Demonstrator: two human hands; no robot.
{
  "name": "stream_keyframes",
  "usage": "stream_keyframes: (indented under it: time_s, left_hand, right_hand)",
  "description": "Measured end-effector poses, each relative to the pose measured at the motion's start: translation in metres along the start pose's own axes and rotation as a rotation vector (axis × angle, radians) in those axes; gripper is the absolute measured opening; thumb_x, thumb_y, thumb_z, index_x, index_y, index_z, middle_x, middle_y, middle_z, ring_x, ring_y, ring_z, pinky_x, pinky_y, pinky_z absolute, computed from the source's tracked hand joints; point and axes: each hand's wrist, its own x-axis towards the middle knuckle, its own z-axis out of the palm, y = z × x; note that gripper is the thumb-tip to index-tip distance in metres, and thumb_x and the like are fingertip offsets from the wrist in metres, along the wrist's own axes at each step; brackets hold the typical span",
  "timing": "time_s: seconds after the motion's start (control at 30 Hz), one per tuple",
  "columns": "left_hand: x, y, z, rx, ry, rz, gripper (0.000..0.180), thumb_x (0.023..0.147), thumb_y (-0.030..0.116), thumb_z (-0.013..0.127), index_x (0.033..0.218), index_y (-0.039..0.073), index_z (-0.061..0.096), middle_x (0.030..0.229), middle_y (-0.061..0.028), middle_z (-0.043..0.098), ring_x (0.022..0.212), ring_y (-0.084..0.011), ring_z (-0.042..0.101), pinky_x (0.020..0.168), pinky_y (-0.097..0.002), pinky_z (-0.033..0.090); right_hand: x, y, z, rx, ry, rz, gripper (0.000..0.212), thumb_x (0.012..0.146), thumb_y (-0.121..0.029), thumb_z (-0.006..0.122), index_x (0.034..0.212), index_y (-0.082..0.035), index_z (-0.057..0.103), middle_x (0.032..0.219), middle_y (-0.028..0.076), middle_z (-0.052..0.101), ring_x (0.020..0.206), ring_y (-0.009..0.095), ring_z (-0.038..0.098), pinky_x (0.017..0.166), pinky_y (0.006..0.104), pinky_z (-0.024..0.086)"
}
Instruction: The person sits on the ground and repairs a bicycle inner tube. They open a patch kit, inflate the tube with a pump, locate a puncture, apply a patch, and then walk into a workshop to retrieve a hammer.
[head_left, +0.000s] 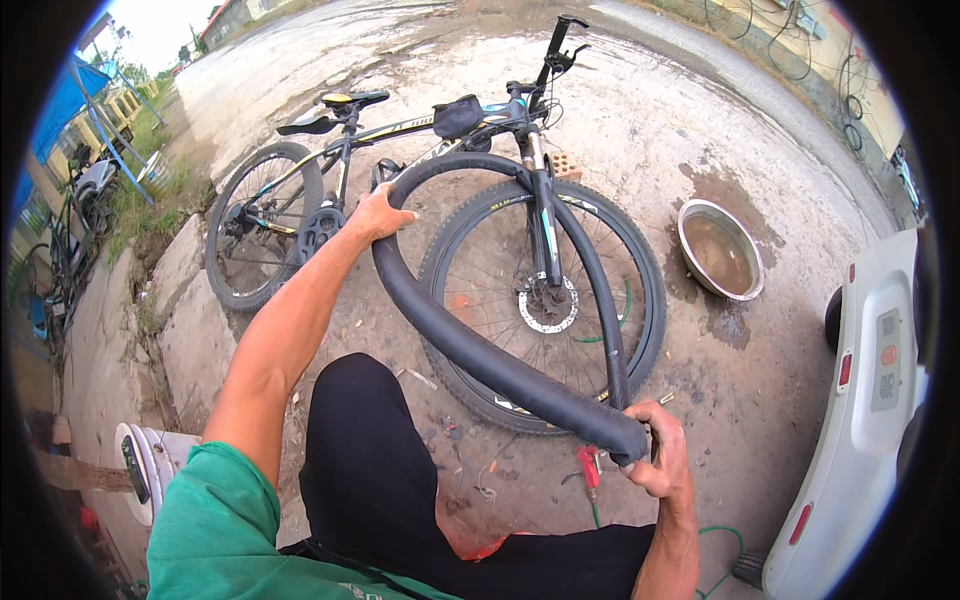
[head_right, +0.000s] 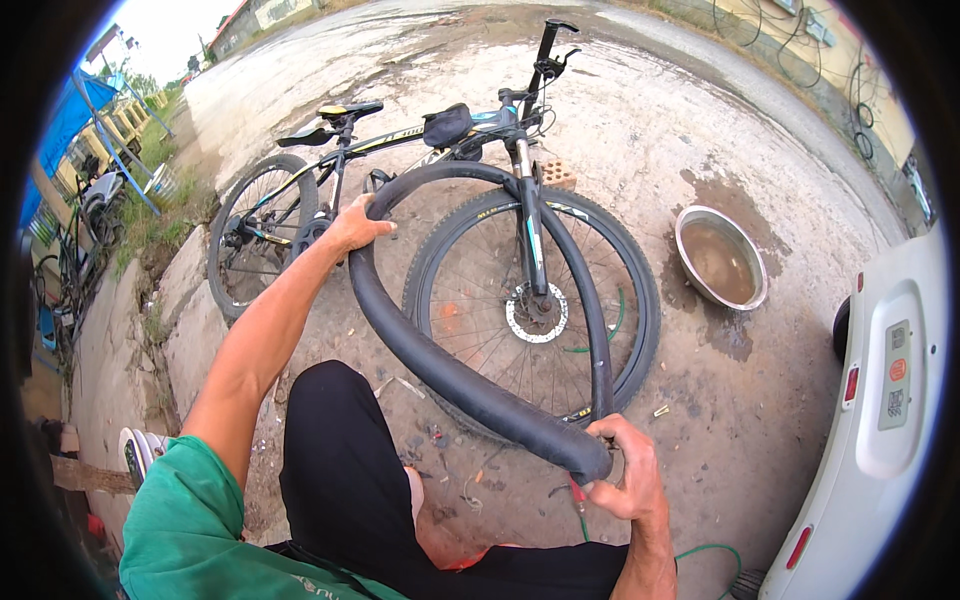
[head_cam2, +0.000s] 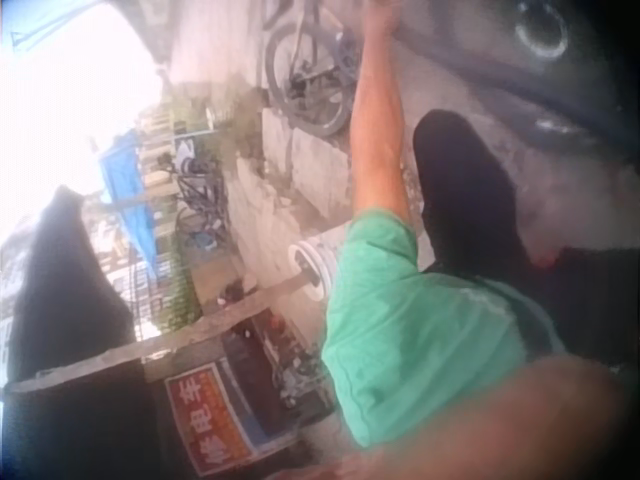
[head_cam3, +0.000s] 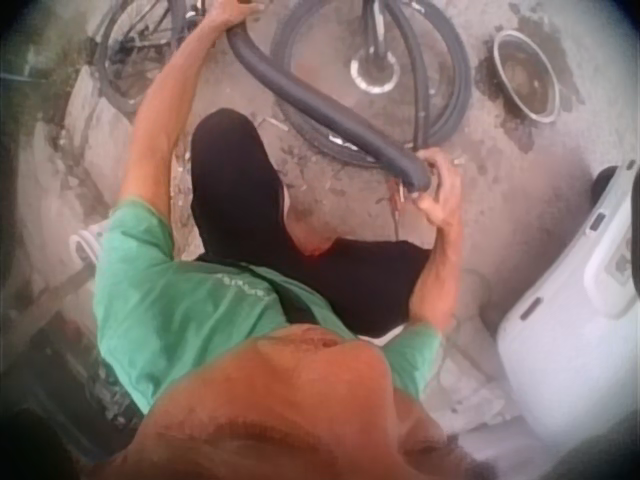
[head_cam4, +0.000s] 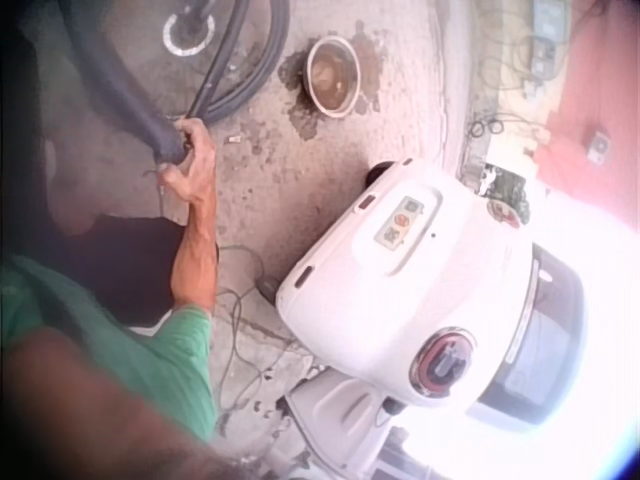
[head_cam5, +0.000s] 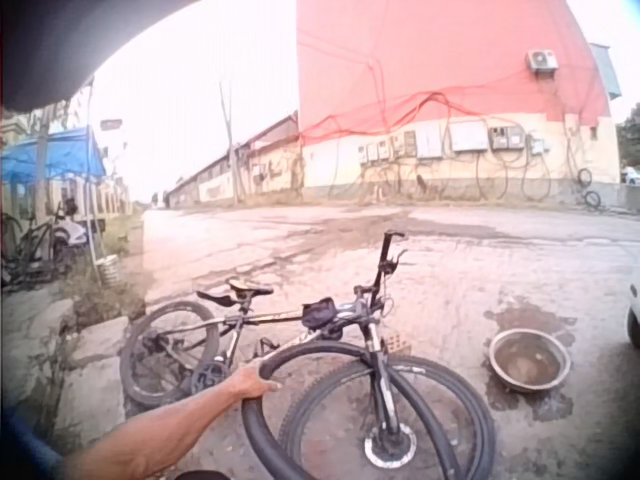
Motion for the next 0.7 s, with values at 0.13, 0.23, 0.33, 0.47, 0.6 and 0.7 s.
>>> stream_keyframes:
  time_s: [0.13, 0.23, 0.33, 0.47, 0.6, 0.7]
  left_hand:
    - [-0.026, -0.006, 0.031, 0.018, -0.240, 0.017, 0.084, 0.088, 0.016, 0.076, 0.163, 0.012, 0.038, 0.145, -0.0269, 0.059, 0.124, -0.0382, 0.065, 0.101, -0.0456, 0.057]
    - [-0.074, 0.001, 0.037, 0.009, -0.678, 0.098, 0.082, 0.090, 0.016, 0.072, 0.162, 0.005, 0.037, 0.148, -0.0276, 0.057, 0.133, -0.0341, 0.060, 0.110, -0.0416, 0.049]
    - [-0.140, 0.038, 0.040, 0.139, -0.936, 0.388, 0.082, 0.092, 0.025, 0.071, 0.161, -0.001, 0.036, 0.151, -0.0285, 0.054, 0.140, -0.0347, 0.055, 0.117, -0.0404, 0.042]
    - [-0.201, 0.086, 0.048, 0.272, -1.256, 0.515, 0.084, 0.092, 0.033, 0.068, 0.160, -0.002, 0.035, 0.149, -0.0303, 0.055, 0.138, -0.0388, 0.055, 0.115, -0.0428, 0.042]
    - [-0.195, 0.075, 0.054, 0.391, -1.275, 0.460, 0.080, 0.092, 0.032, 0.066, 0.159, -0.002, 0.037, 0.147, -0.0300, 0.057, 0.136, -0.0396, 0.057, 0.113, -0.0451, 0.044]
    - [-0.204, 0.078, 0.052, 0.380, -1.284, 0.494, 0.082, 0.092, 0.033, 0.066, 0.159, -0.003, 0.036, 0.145, -0.0301, 0.058, 0.135, -0.0394, 0.058, 0.113, -0.0454, 0.044]
  right_hand:
    - [-0.006, 0.003, -0.007, 0.112, 0.143, 0.098, 0.063, 0.058, -0.039, 0.073, 0.105, 0.002, 0.065, 0.094, 0.010, 0.064, 0.084, 0.021, 0.063, 0.078, 0.0335, 0.049]
    - [-0.009, 0.003, -0.017, 0.196, 0.271, 0.142, 0.072, 0.062, -0.052, 0.073, 0.107, 0.003, 0.063, 0.099, 0.009, 0.064, 0.089, 0.019, 0.062, 0.079, 0.0327, 0.049]
    - [-0.012, 0.020, -0.026, 0.304, 0.432, 0.133, 0.076, 0.066, -0.058, 0.070, 0.109, 0.005, 0.063, 0.101, 0.008, 0.063, 0.093, 0.019, 0.061, 0.084, 0.0325, 0.048]
    - [-0.006, 0.031, -0.029, 0.284, 0.430, 0.104, 0.077, 0.067, -0.054, 0.062, 0.117, 0.005, 0.061, 0.106, 0.011, 0.063, 0.099, 0.022, 0.061, 0.091, 0.0351, 0.047]
    - [-0.005, 0.031, -0.035, 0.253, 0.423, 0.081, 0.074, 0.069, -0.054, 0.061, 0.113, 0.005, 0.062, 0.107, 0.012, 0.062, 0.100, 0.023, 0.060, 0.093, 0.0358, 0.047]
    - [-0.013, 0.036, -0.044, 0.241, 0.427, 0.053, 0.073, 0.069, -0.054, 0.060, 0.111, 0.005, 0.062, 0.108, 0.013, 0.062, 0.101, 0.023, 0.060, 0.093, 0.0358, 0.046]
